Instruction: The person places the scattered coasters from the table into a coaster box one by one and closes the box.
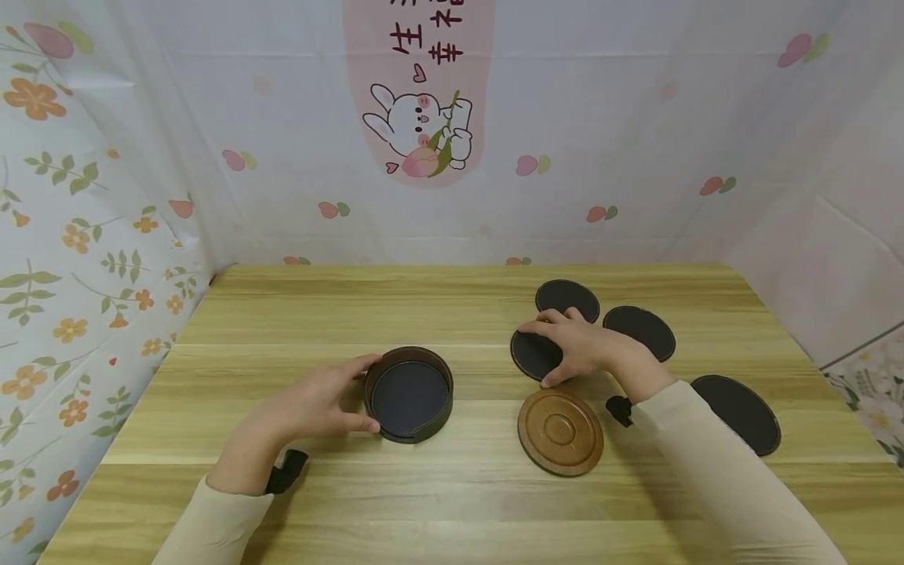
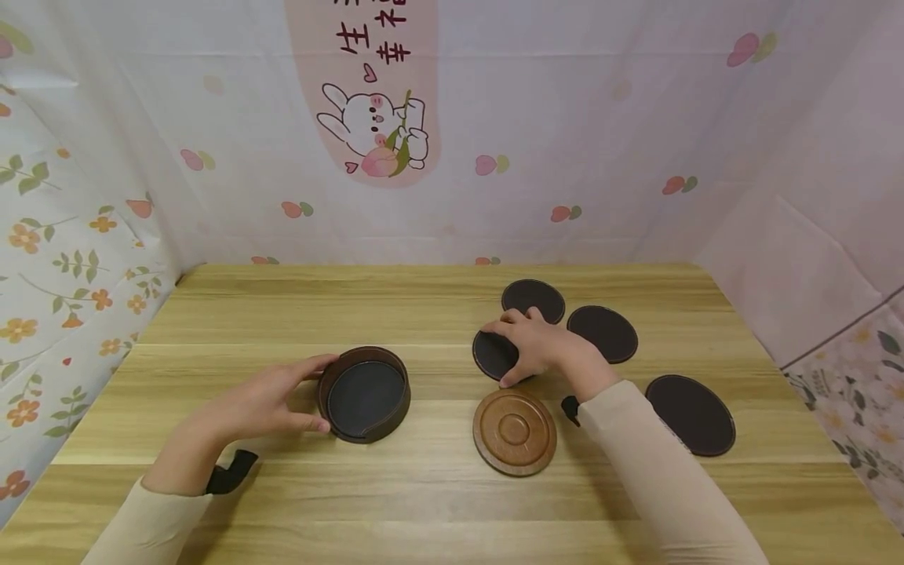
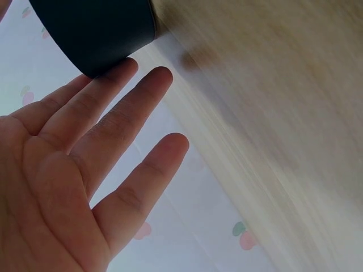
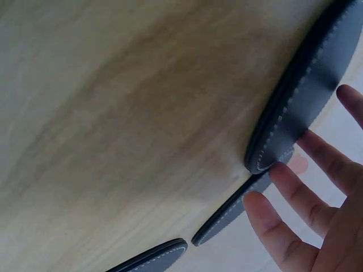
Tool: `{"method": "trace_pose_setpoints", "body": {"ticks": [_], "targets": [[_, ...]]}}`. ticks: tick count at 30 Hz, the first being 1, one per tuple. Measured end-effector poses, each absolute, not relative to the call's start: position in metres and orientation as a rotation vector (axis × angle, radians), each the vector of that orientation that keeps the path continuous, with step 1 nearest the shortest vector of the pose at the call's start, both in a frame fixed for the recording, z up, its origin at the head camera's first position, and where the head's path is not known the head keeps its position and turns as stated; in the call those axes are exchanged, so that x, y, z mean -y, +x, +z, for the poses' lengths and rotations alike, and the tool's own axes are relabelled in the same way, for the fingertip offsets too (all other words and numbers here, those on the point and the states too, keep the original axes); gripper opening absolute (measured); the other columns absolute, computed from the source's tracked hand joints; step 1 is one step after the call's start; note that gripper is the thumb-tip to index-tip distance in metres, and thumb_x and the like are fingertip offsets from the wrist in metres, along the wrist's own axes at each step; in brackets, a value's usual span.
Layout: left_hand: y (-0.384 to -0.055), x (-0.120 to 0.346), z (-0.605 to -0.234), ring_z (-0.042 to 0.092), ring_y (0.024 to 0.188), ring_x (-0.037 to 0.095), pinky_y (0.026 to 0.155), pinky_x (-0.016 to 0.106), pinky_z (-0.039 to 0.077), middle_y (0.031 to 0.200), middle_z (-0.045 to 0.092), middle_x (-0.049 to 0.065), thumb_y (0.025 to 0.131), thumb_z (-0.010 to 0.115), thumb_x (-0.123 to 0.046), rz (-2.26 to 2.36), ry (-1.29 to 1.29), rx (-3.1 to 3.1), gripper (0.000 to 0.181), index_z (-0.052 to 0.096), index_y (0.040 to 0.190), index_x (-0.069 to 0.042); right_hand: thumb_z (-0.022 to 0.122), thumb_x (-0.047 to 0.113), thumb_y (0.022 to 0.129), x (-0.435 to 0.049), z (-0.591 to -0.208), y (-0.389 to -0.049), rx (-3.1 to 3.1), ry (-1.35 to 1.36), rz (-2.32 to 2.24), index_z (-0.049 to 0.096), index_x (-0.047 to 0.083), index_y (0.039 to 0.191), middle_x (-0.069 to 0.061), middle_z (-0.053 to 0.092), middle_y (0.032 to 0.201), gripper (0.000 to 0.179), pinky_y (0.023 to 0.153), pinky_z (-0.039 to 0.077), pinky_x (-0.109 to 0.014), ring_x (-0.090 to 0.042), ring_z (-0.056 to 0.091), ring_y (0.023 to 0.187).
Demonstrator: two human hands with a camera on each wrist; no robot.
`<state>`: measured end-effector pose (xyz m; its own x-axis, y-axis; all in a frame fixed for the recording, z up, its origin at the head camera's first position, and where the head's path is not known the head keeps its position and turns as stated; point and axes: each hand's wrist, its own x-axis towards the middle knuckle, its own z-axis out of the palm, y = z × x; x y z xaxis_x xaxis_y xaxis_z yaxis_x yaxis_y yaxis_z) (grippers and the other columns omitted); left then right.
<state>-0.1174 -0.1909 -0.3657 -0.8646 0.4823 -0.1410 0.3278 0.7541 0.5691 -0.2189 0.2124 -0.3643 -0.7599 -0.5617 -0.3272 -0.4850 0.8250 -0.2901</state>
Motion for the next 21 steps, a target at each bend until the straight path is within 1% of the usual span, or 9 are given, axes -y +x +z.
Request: {"method": "trace_pose_setpoints", "body": {"ticks": [2,4,8,10,16,21], "targets": [[-0.1173,0.1911,-0.3653,0.055,0.131,0.032,0.109,0.055,0.043,0.139,0.059,0.014,0.078,0.083,-0.044,0.796,0.627,-2.67,0.097,0.035,0.153,-0.006,0.086,0.038,0.077,-0.2116,-0.3644,-0.2184,-2.606,-0.782,-0.25,0.039,0.022,0.153,-0.018,0.031,0.156,0.09,0.094,0.046,-0.065,-0.045,0.031,0.132],[-0.1176,0.1912,-0.3652,0.055,0.131,0.033,0.11,0.055,0.042,0.139,0.059,0.014,0.078,0.083,-0.044,0.8,0.628,-2.67,0.097,0.035,0.153,-0.005,0.086,0.037,0.077,-0.2111,-0.3642,-0.2186,-2.615,-0.786,-0.236,0.04,0.023,0.152,-0.018,0.032,0.155,0.09,0.094,0.046,-0.066,-0.045,0.031,0.131],[-0.1183,0.1916,-0.3655,0.055,0.131,0.032,0.11,0.054,0.043,0.139,0.059,0.014,0.078,0.083,-0.044,0.801,0.635,-2.674,0.097,0.036,0.153,-0.005,0.086,0.038,0.076,-0.2102,-0.3646,-0.2201,-2.644,-0.796,-0.199,0.042,0.025,0.151,-0.017,0.035,0.153,0.088,0.093,0.041,-0.075,-0.046,0.033,0.132],[-0.1183,0.1918,-0.3658,0.055,0.13,0.032,0.109,0.054,0.043,0.139,0.059,0.014,0.077,0.084,-0.044,0.793,0.637,-2.679,0.097,0.036,0.153,-0.005,0.086,0.039,0.075,-0.2096,-0.3658,-0.221,-2.657,-0.802,-0.179,0.043,0.026,0.15,-0.016,0.037,0.151,0.087,0.092,0.04,-0.076,-0.045,0.034,0.132],[-0.1175,0.1915,-0.3667,0.056,0.129,0.032,0.108,0.053,0.044,0.136,0.061,0.013,0.077,0.084,-0.044,0.775,0.641,-2.685,0.097,0.037,0.152,-0.005,0.086,0.039,0.075,-0.2076,-0.3682,-0.2222,-2.659,-0.828,-0.175,0.044,0.028,0.15,-0.017,0.037,0.151,0.086,0.091,0.043,-0.068,-0.043,0.034,0.132],[-0.1171,0.1911,-0.3668,0.056,0.129,0.031,0.108,0.053,0.044,0.137,0.06,0.013,0.077,0.084,-0.043,0.781,0.644,-2.679,0.097,0.036,0.153,-0.006,0.086,0.037,0.075,-0.209,-0.3687,-0.2231,-2.649,-0.82,-0.187,0.044,0.028,0.15,-0.017,0.036,0.151,0.086,0.091,0.043,-0.067,-0.041,0.033,0.132]]}}
